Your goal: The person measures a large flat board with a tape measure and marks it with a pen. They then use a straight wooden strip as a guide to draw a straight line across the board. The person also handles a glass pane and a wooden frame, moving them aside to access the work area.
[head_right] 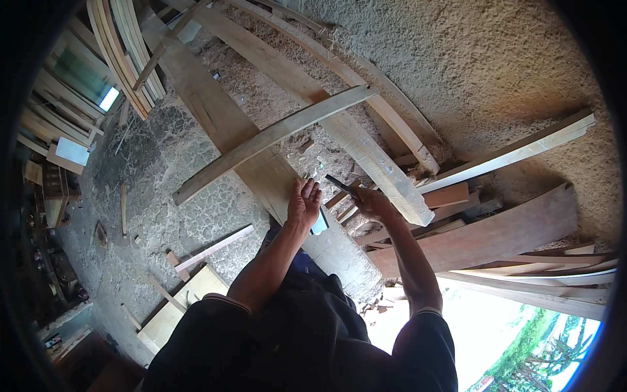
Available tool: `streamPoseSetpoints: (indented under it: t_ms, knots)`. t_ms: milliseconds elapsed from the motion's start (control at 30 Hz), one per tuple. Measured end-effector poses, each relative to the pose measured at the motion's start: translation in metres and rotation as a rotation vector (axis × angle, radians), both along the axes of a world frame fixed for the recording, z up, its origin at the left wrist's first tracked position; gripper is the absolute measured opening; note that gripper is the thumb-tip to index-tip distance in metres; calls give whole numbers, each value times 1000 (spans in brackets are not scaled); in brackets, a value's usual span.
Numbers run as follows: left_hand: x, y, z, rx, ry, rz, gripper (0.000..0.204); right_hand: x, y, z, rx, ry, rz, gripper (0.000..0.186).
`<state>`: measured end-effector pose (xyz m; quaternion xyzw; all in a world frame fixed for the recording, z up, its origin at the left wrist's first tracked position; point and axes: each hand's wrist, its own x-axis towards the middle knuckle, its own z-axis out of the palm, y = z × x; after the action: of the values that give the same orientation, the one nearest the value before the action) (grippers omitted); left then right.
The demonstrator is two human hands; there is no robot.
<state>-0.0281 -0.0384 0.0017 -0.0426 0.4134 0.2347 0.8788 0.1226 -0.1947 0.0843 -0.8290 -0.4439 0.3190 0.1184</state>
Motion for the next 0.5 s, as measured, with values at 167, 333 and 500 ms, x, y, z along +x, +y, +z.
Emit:
streamPoseSetpoints:
  t_ms: [167, 333, 500]
  knots:
    - [32, -12, 16, -58, -93, -5, 85, 36, 15, -19, -126, 71, 77, 47]
    - [52, -6, 6, -45, -66, 118, 73, 52, 22, -29, -184, 120, 132, 48]
    - [59, 2, 1, -58, -49, 176, 53, 51, 34, -21, -163, 92, 196, 46]
